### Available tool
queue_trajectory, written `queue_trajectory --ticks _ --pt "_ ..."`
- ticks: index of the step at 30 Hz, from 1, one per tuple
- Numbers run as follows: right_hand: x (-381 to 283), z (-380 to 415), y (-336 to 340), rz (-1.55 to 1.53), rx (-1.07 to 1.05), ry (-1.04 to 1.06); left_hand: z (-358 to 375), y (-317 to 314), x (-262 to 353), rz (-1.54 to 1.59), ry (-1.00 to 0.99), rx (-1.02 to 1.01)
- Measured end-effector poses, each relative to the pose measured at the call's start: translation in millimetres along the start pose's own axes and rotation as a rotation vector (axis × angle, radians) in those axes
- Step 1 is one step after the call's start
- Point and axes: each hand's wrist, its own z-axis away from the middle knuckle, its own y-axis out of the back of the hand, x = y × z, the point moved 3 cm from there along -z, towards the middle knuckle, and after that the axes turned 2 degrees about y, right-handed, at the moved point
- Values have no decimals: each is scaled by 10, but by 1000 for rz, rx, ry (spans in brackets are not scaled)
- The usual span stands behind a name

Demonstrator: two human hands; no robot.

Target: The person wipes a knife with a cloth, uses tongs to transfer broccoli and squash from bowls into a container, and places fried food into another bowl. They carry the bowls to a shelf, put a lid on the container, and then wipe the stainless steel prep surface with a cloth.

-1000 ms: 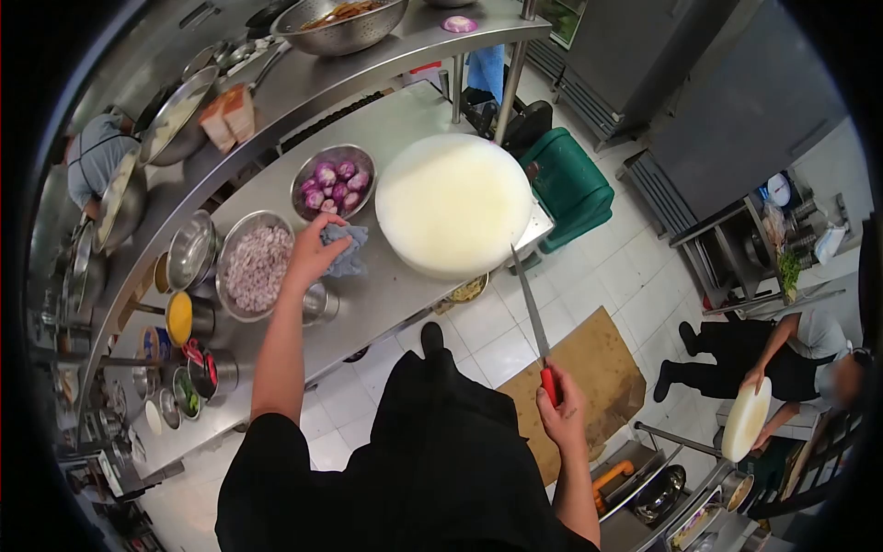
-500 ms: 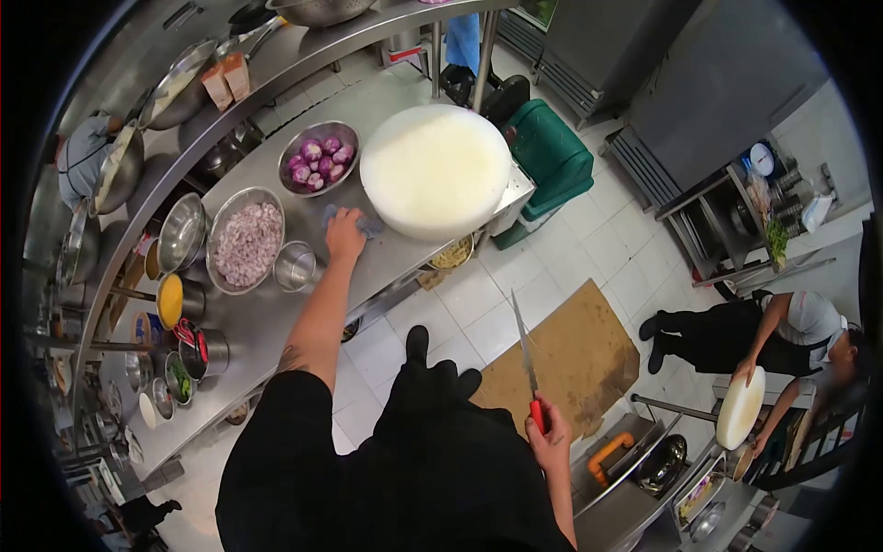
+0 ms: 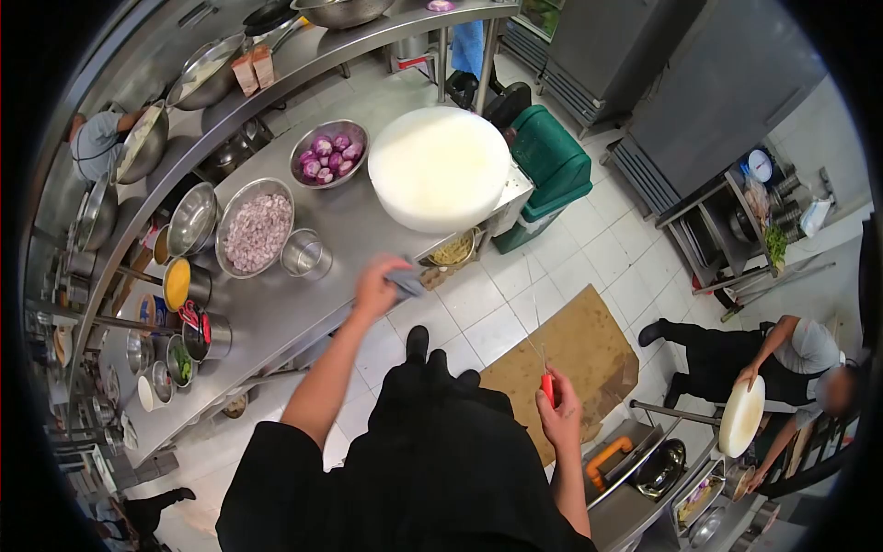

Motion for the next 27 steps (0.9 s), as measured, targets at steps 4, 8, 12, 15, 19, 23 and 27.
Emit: queue_trajectory --ticks 4,8,12,15,19,23,27 --pt "162 -5 -61 -93 -59 -106 59 200 -750 -475 146 299" --pt "151 -5 -182 -493 -142 -250 254 -683 -631 -111 169 -9" --pt "19 -83 -59 -714 -72 -321 250 -1223 335 436 141 -89" --pt "-86 -146 49 -866 -43 -275 237 -1166 1270 464 14 -132" --pt "-219 -135 39 -935 -14 -213 318 -1292 2319 496 -388 -221" --pt "-342 35 135 -1001 3 -173 168 -1776 2316 378 -368 -206" --pt "-315 227 479 -1027 98 -114 -313 -2107 1685 553 -77 -116"
